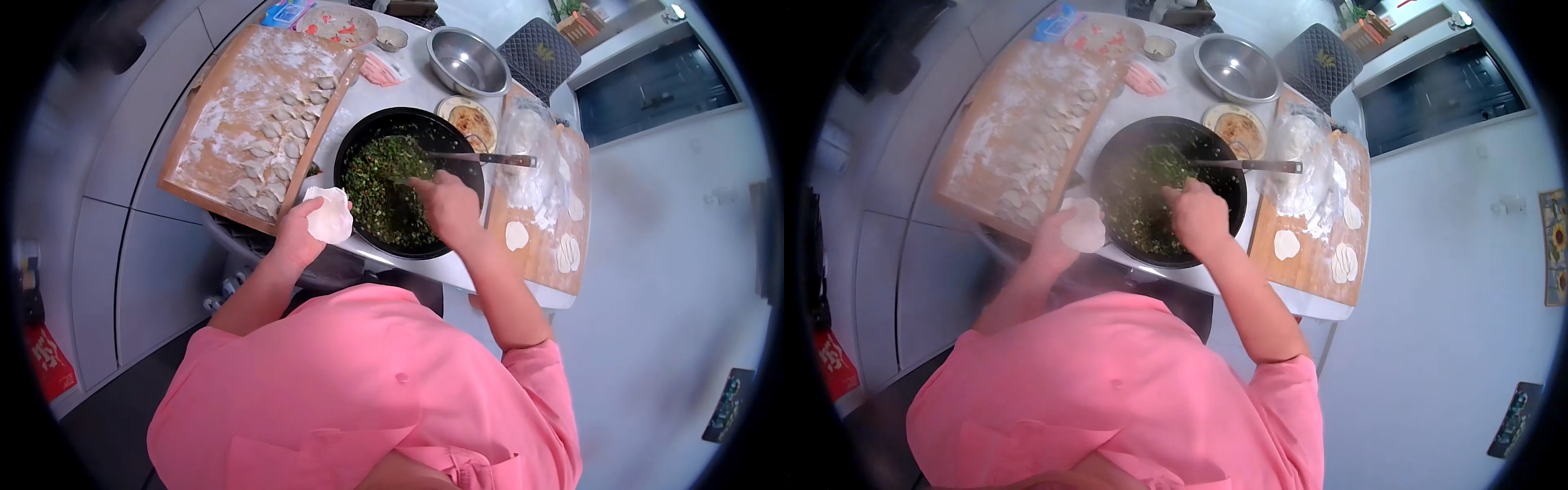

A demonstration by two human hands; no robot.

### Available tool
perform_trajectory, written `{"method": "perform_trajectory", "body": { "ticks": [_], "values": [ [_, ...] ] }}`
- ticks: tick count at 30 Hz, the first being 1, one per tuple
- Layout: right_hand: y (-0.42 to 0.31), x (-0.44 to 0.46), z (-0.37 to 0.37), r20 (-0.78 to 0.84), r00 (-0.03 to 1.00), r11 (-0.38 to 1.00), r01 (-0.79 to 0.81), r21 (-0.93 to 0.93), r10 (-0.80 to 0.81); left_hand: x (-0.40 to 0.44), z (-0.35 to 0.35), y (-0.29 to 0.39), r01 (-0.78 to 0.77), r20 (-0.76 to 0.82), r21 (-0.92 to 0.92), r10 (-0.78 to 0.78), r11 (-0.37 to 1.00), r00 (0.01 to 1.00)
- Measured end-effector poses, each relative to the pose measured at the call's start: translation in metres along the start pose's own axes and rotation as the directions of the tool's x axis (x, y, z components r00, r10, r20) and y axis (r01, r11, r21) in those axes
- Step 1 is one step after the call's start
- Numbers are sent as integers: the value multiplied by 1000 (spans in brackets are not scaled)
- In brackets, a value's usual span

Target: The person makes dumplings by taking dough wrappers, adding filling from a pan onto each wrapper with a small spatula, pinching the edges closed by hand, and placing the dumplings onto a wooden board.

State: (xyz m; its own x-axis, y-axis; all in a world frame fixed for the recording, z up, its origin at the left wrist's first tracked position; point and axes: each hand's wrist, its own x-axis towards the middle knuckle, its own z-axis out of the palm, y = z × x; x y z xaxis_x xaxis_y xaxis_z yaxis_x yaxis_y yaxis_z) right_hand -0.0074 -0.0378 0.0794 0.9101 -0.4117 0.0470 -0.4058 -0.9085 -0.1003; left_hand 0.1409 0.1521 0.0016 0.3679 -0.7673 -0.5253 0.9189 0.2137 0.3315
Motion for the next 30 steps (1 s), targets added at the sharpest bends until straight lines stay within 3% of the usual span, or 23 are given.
{"method": "perform_trajectory", "body": {
  "ticks": [3,4,7,12,17,19,20,23,25,26,28,30],
  "values": [
    [-20,3,13,-55,979,979,195,-63,-199,6,-4,-3,-7,-27,4,7,1000,1000],
    [-31,5,10,61,975,975,218,-35,-215,10,-7,-3,-2,-36,-1,1,1000,999],
    [-45,8,28,165,926,918,365,-153,-341,11,-8,-3,-32,28,22,31,999,999],
    [-43,6,38,412,836,805,503,-314,-362,2,-1,-2,-18,-32,59,20,998,999],
    [-8,7,24,440,867,869,388,-306,-233,2,1,0,7,-66,72,-2,997,998],
    [5,-3,14,266,932,922,310,-234,-246,1,-4,-1,18,-51,77,-14,997,999],
    [6,-5,7,259,934,918,311,-244,-248,4,-5,0,20,-29,78,-18,997,999],
    [-13,-17,-17,282,951,989,139,-41,-122,2,-13,-5,-78,102,183,60,980,993],
    [-28,-23,-7,371,927,997,72,-30,-56,4,-12,-4,-48,82,146,37,988,996],
    [-25,-30,19,322,940,991,129,-20,-116,5,-13,-5,-75,106,203,55,976,993],
    [-29,-31,46,334,939,994,100,-45,-80,9,-14,-4,-103,133,257,71,961,989],
    [-25,-35,71,337,940,996,73,-48,-52,11,-17,-5,-21,94,128,8,992,995]
  ]
}}
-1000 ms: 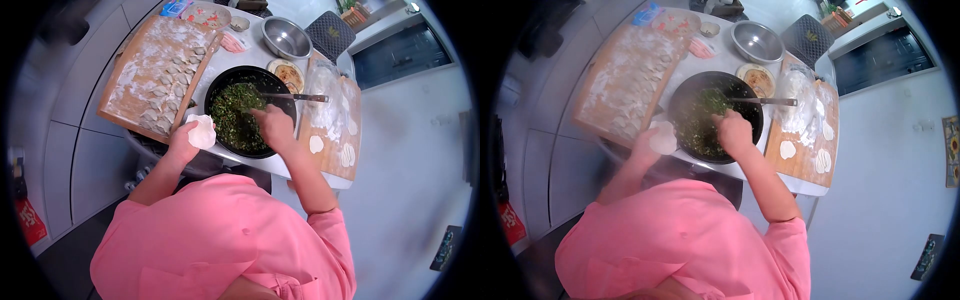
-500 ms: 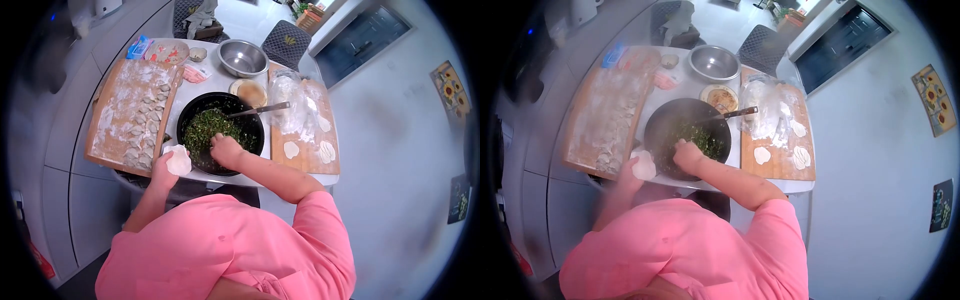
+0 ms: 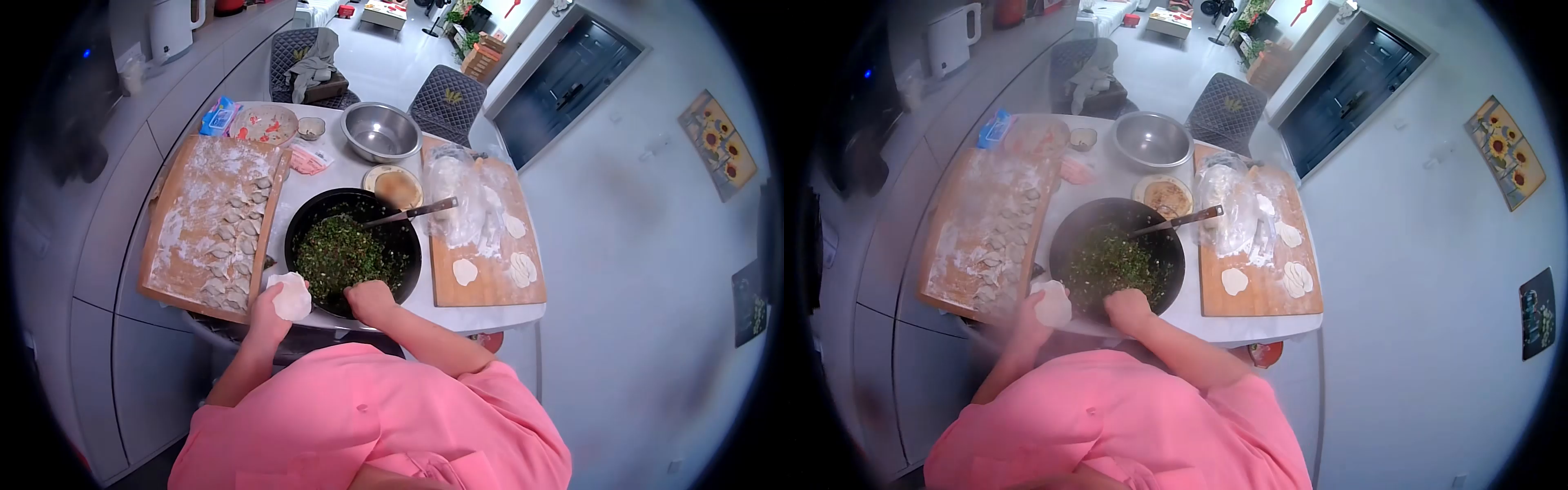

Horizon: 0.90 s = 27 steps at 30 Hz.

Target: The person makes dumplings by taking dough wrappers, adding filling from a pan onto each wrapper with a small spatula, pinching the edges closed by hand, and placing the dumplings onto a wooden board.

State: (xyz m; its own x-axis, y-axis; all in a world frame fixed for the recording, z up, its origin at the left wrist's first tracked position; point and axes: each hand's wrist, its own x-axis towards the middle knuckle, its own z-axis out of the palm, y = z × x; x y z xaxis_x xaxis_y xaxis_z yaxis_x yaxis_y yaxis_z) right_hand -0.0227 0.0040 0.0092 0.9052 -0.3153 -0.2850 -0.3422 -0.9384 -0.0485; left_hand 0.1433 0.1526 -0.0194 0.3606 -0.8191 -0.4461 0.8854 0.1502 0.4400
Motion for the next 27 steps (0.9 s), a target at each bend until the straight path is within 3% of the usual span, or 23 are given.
{"method": "perform_trajectory", "body": {
  "ticks": [1,3,4,6,7,9,13,17,19,20,23,27],
  "values": [
    [2,2,7,-53,997,998,-57,11,58,0,-2,-1,-3,4,0,3,1000,1000],
    [5,3,12,-117,987,994,-111,22,113,-3,-6,-1,-123,117,267,94,956,989],
    [7,0,10,-137,980,990,-139,36,143,-3,-5,1,-131,124,272,100,953,987],
    [10,-5,1,-135,967,975,-211,64,218,-5,-3,4,29,35,-25,-28,999,999],
    [13,-5,-3,-194,948,967,-244,72,253,-3,-6,2,13,36,-18,-12,1000,999],
    [20,-8,-24,-96,942,947,-316,64,321,-1,-6,1,1,27,-54,1,999,1000],
    [37,-22,-58,-190,921,928,-297,226,341,-9,3,2,-31,23,-10,31,999,999],
    [67,-28,-73,-133,862,868,-464,177,488,-6,1,0,-17,-15,-73,16,997,1000],
    [74,-30,-77,-79,826,830,-554,64,557,0,-5,-2,8,0,-91,-8,996,1000],
    [83,-29,-60,-110,823,830,-552,78,558,1,-7,-2,17,20,-90,-15,996,1000],
    [83,-25,-24,64,822,806,-568,170,566,-9,4,5,-16,57,2,16,1000,998],
    [82,-19,16,122,809,758,-582,296,574,-9,4,2,-30,54,127,23,991,998]
  ]
}}
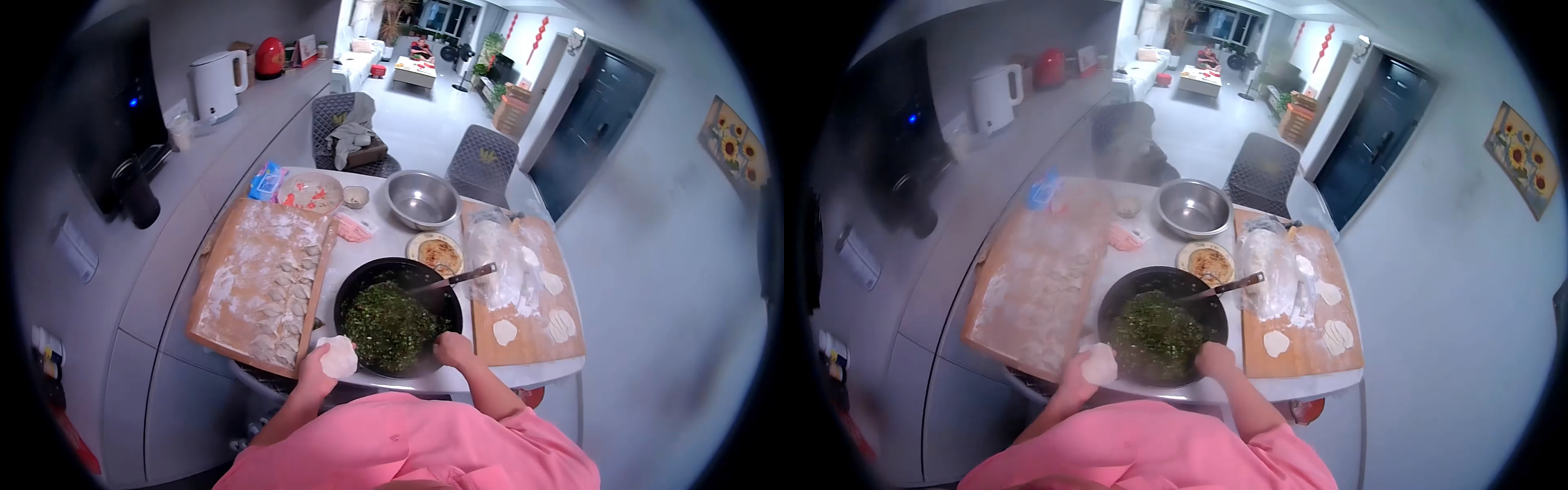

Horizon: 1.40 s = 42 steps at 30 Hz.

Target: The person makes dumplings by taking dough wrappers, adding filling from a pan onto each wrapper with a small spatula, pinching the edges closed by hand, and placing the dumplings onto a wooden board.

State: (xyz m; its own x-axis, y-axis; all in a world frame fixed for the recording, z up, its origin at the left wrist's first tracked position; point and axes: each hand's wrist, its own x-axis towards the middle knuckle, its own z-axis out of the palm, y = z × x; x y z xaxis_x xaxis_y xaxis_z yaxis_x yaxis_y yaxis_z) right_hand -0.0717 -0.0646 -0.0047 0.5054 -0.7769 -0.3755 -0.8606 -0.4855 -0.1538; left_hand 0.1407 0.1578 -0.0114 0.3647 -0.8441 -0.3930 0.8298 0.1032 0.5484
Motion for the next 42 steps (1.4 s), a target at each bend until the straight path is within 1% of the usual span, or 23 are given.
{"method": "perform_trajectory", "body": {
  "ticks": [2,3,7,12,13,14,16,18,20,21,22,24,25,26,29,30,32,33,35,36,38,39,42],
  "values": [
    [4,1,6,-15,1000,999,0,37,1,8,-9,-4,-2,-22,-30,1,1000,1000],
    [3,-1,4,-8,1000,998,9,56,-9,11,-8,-3,42,-60,-139,-50,989,997],
    [-4,-10,-6,-11,1000,993,21,120,-20,12,-7,-3,43,-75,-96,-50,994,996],
    [-25,-29,-27,-137,984,979,138,148,-118,8,-2,-2,23,-103,-63,-29,998,994],
    [-26,-32,-31,-199,966,975,189,114,-164,8,-3,-2,17,-96,-52,-22,998,995],
    [-26,-34,-36,-199,968,976,182,119,-156,8,-3,-3,11,-88,-42,-15,999,996],
    [-24,-33,-49,-203,964,986,167,-27,-169,12,-8,-6,10,-92,-57,-16,998,996],
    [-17,-30,-56,-209,962,984,164,-67,-175,15,-9,-7,7,-95,-77,-14,997,995],
    [-12,-29,-60,-124,983,978,111,-174,-134,13,-10,-9,-26,-92,-96,17,995,996],
    [-12,-30,-61,-68,991,984,105,-142,-116,11,-8,-9,-19,-97,-111,8,994,995],
    [-14,-30,-59,-64,992,984,103,-144,-113,9,-6,-10,-14,-98,-114,3,993,995],
    [-21,-22,-49,108,988,990,118,-78,-109,6,-2,-12,-62,-102,-104,51,993,993],
    [-22,-15,-38,141,984,994,111,-18,-107,4,-1,-12,-57,-106,-92,47,994,993],
    [-18,-1,-19,147,984,994,106,-15,-103,3,-1,-12,-50,-109,-90,40,995,993],
    [-11,19,13,145,973,959,139,248,-179,5,-1,-11,-59,-100,-45,54,997,993],
    [-13,17,11,138,976,957,131,258,-170,4,0,-10,-52,-92,-34,48,998,995],
    [-19,15,4,56,979,919,164,359,-197,4,2,-9,-46,-101,-76,38,996,994],
    [-24,11,-5,52,980,918,163,361,-194,5,2,-10,-44,-96,-74,37,996,995],
    [-37,-4,-26,-35,980,963,200,179,-197,6,-1,-11,-50,-101,-90,41,995,994],
    [-40,-8,-33,-31,980,963,199,181,-197,7,-3,-12,-49,-105,-90,39,995,994],
    [-44,-14,-45,-88,964,967,253,18,-251,9,-9,-12,-49,-56,-84,45,995,997],
    [-47,-18,-52,-72,964,966,255,-47,-257,8,-9,-12,-53,-56,-82,48,995,997],
    [-50,-19,-62,-140,939,948,300,-109,-313,3,1,-9,-87,-46,-46,85,995,995]
  ]
}}
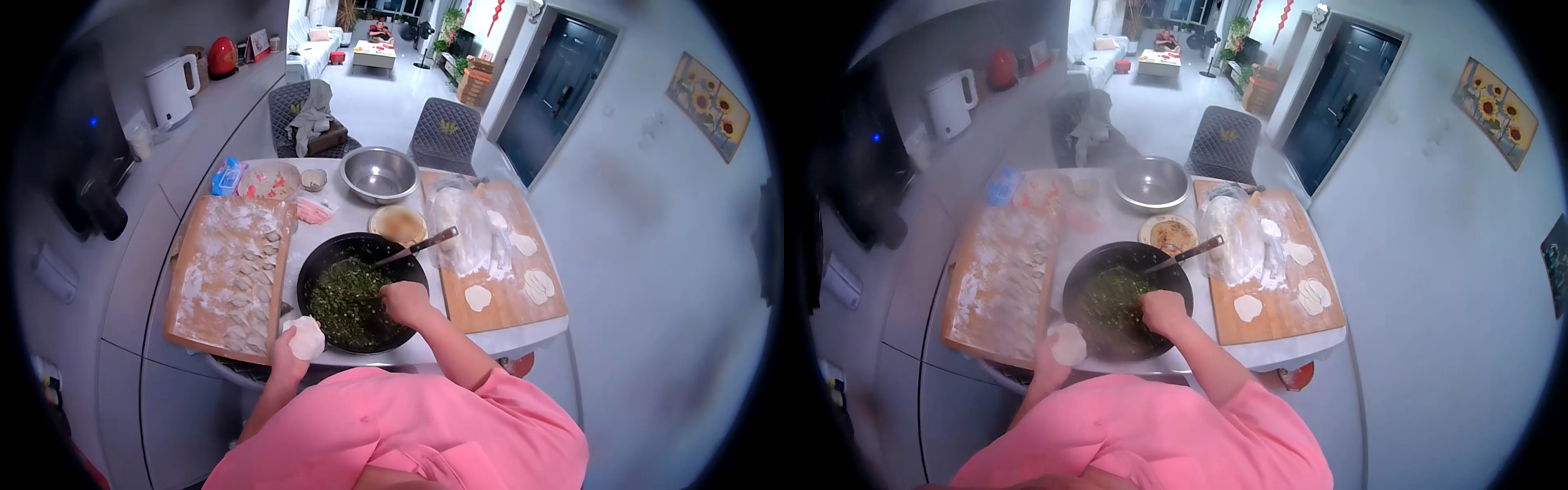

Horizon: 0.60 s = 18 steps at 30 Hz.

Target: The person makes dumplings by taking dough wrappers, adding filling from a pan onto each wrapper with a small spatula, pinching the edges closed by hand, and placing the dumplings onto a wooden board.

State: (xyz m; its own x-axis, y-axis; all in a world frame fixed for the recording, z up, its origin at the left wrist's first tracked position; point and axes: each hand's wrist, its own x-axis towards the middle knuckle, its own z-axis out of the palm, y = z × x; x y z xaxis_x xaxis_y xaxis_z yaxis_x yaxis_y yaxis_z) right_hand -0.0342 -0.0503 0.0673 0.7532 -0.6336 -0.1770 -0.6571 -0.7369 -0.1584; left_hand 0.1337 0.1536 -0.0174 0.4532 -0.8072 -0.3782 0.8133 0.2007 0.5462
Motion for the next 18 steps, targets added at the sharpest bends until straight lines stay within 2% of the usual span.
{"method": "perform_trajectory", "body": {
  "ticks": [2,7,11,14,16,17,18],
  "values": [
    [-3,8,3,-57,997,997,57,-45,-59,-4,8,2,9,-66,-9,-10,1000,998],
    [-11,35,46,-120,964,959,213,-187,-237,5,-8,-6,31,-12,-87,-33,996,999],
    [-15,30,49,-14,961,941,269,-203,-277,3,-4,-3,21,-38,-69,-23,997,999],
    [-4,23,40,129,962,938,265,-222,-241,4,-9,-5,29,-36,-48,-31,998,999],
    [8,20,38,119,964,943,257,-210,-236,6,-10,-6,35,-28,-50,-36,998,999],
    [18,14,36,39,964,951,265,-157,-262,6,-10,-6,33,-28,-46,-35,998,999],
    [21,10,26,22,980,974,198,-109,-197,7,-10,-5,33,-30,-43,-35,999,999]
  ]
}}
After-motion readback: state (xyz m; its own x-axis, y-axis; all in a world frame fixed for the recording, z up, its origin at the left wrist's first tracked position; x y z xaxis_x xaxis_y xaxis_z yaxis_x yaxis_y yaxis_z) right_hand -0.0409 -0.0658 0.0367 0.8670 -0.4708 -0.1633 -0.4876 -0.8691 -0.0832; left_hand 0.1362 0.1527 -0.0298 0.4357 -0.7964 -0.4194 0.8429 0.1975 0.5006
